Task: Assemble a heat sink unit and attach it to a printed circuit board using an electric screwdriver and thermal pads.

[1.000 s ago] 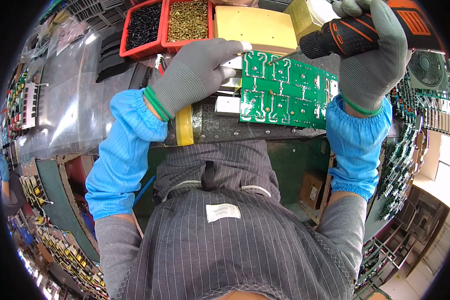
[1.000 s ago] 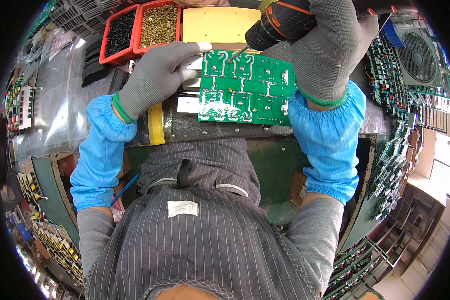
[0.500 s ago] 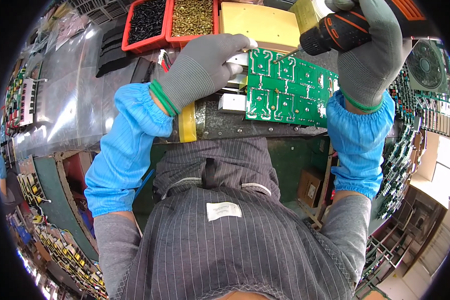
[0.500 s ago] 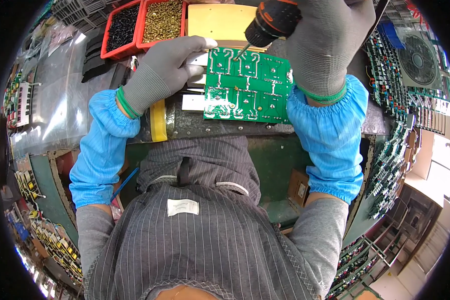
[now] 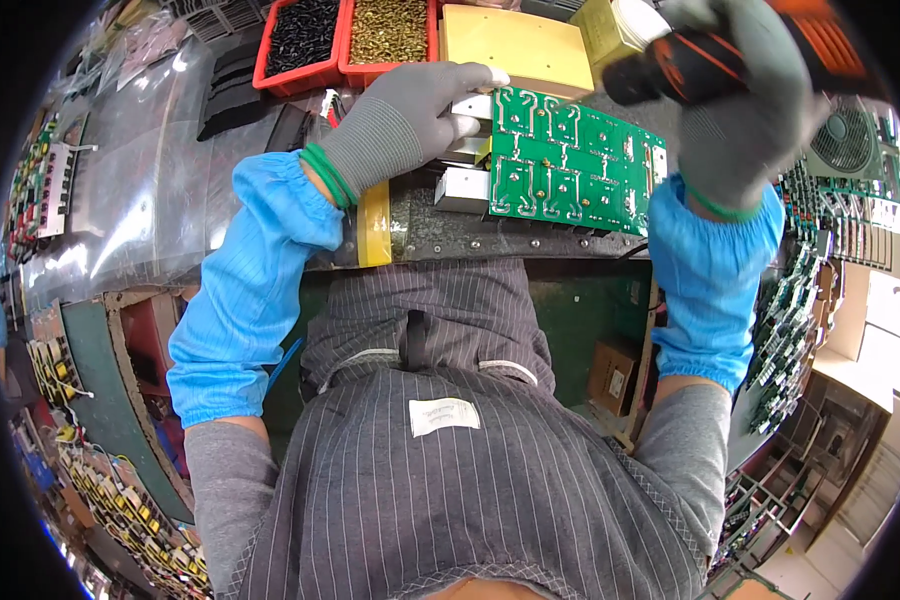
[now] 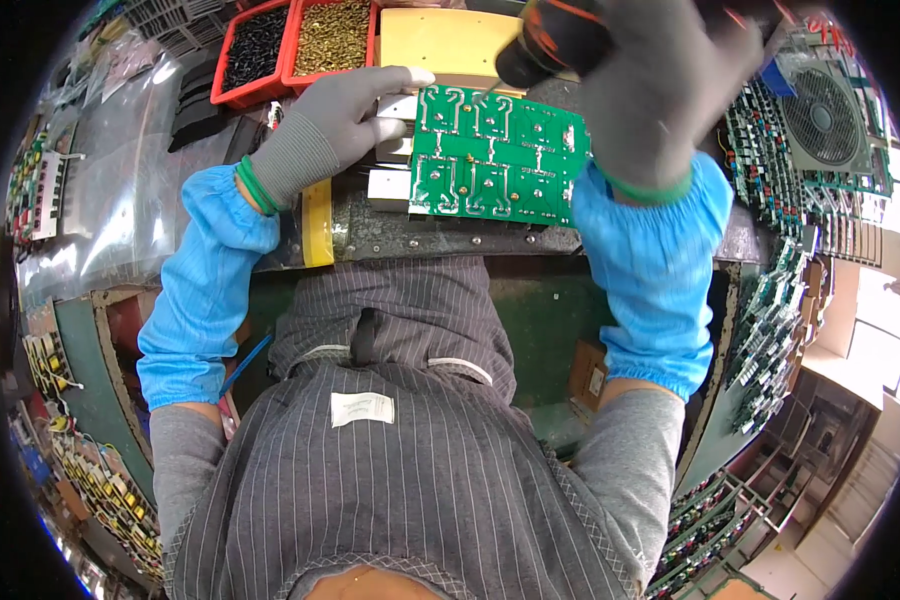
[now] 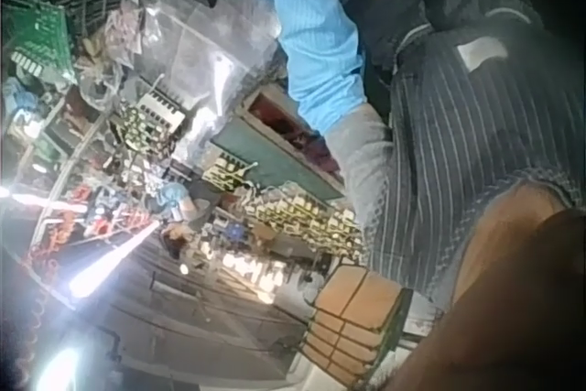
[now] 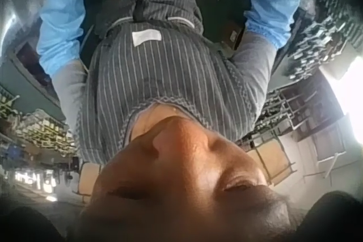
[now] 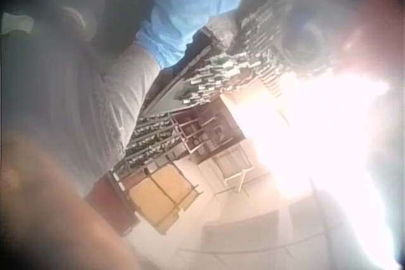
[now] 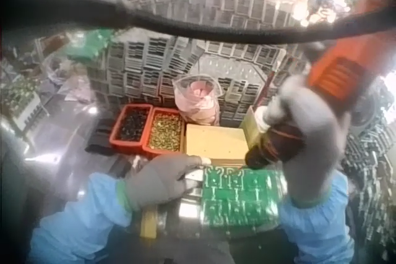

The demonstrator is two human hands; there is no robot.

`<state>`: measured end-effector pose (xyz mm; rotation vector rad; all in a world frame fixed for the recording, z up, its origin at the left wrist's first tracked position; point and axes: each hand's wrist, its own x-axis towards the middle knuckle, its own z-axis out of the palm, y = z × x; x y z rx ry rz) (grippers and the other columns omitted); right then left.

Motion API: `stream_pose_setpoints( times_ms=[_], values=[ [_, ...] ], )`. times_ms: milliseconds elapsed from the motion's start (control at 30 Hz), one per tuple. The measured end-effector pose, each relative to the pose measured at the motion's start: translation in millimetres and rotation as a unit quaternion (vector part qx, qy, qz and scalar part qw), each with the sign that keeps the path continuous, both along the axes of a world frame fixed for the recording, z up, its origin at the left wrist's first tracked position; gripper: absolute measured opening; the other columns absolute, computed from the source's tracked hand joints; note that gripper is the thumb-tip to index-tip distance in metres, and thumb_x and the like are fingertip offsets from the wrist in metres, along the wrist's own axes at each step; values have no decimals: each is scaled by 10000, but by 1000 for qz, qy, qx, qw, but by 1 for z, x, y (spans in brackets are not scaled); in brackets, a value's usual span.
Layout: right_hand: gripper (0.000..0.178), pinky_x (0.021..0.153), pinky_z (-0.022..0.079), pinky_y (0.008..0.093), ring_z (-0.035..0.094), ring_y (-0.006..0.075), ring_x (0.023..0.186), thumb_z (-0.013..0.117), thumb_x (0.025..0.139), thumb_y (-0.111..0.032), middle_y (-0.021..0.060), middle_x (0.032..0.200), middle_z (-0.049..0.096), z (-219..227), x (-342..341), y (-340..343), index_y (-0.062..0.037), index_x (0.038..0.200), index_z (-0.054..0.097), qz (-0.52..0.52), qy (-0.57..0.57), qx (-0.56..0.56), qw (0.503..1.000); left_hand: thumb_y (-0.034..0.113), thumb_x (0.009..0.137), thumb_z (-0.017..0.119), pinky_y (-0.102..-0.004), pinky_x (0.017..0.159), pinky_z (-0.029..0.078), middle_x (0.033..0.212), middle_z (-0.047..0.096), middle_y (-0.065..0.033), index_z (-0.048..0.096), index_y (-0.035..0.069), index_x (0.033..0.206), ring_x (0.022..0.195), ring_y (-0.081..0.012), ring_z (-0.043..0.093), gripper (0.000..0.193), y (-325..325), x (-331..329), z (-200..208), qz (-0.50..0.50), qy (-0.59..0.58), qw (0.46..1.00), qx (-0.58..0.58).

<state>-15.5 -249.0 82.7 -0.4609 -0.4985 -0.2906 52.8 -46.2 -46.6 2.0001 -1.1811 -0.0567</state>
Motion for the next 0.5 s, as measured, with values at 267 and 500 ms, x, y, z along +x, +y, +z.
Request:
stream_pose_setpoints(
  times_ms=[267,500],
  values=[
    [413,746,447,414,484,188,783,557,905,-169,103,1000,572,-5,-59,-14,8,1272,492,-282,-32,-390,876,118,873,688,-286,709,500,968,603,-77,690,72,1137,793,-166,607,268,13,-17,32,8,-22,1000,-14],
    [586,747,436,393,484,166,770,574,894,-200,61,948,553,-5,-61,-3,1,1412,390,-386,-31,-417,822,170,805,777,-311,703,507,914,590,-80,724,88,1070,820,-218,627,283,-11,-45,25,-31,8,997,-77]
  ],
)
